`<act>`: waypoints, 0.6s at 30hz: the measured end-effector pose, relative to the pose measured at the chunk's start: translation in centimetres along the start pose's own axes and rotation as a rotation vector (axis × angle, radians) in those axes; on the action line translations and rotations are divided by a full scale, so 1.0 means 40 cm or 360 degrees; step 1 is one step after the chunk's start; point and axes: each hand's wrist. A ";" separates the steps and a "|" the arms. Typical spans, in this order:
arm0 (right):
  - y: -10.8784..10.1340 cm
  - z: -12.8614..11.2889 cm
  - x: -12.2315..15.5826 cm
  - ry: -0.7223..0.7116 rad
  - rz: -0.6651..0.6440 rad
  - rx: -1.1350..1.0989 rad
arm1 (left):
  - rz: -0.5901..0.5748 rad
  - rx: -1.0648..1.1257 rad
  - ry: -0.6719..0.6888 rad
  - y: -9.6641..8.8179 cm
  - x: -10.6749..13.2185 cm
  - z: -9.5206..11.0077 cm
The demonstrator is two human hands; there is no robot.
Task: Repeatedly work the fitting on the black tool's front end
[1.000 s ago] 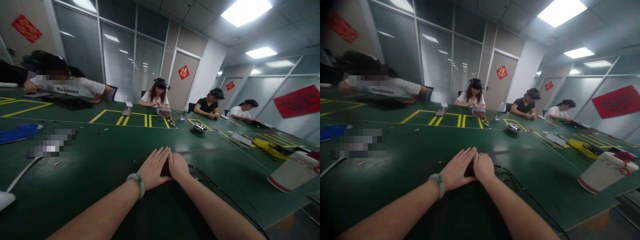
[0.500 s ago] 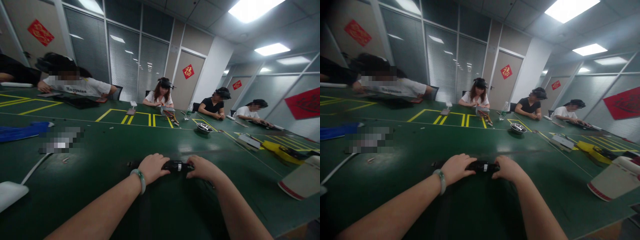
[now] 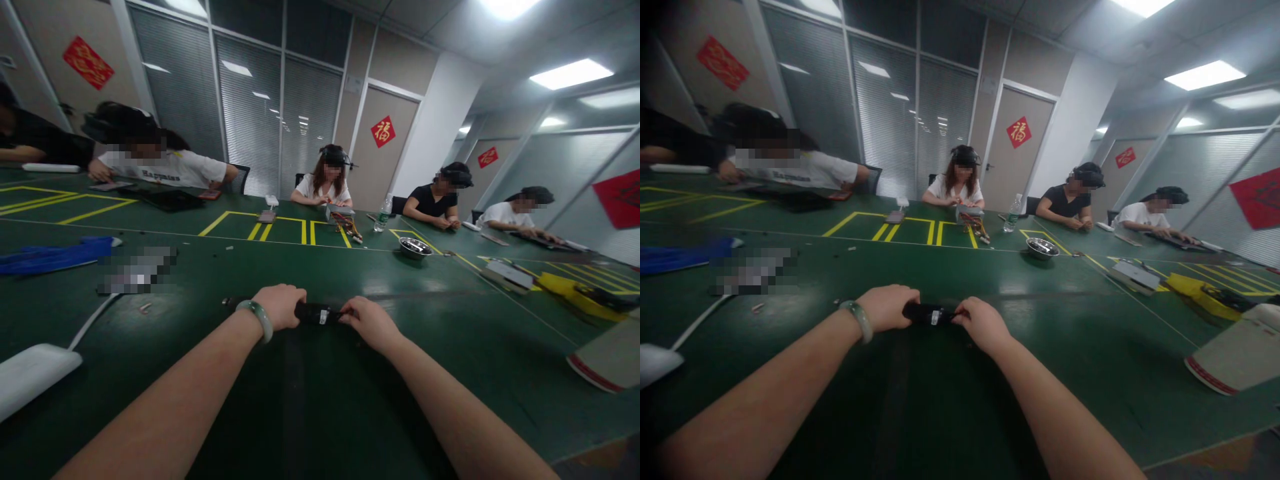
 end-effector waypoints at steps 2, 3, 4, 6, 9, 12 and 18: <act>-0.018 0.005 0.011 0.0064 0.0035 0.0055 | -0.0006 0.0007 -0.0022 -0.002 0.002 -0.005; -0.031 0.012 0.019 0.0116 0.0051 0.0108 | -0.0005 0.0010 -0.0028 -0.003 0.002 -0.005; -0.045 0.021 0.029 0.0169 0.0053 0.0179 | -0.0002 0.0009 -0.0023 -0.004 0.002 -0.005; -0.071 0.039 0.050 0.0244 -0.0036 0.0362 | 0.0019 0.0005 0.0044 -0.004 0.002 0.001; -0.091 0.047 0.078 0.0240 -0.0302 0.0579 | 0.0095 0.0084 0.0255 0.006 -0.006 0.028; -0.088 0.029 0.089 0.0172 -0.0396 0.0630 | 0.0259 0.0119 0.0365 0.039 -0.024 0.076; -0.064 0.011 0.057 0.0286 -0.0198 0.0460 | 0.0383 -0.0065 0.0399 0.107 -0.060 0.140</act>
Point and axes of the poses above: each hand's wrist, its own x-axis away from the middle knuckle, its own y-axis out of the palm, z = x × y, and after that the axes turned 14 degrees about y, right-handed
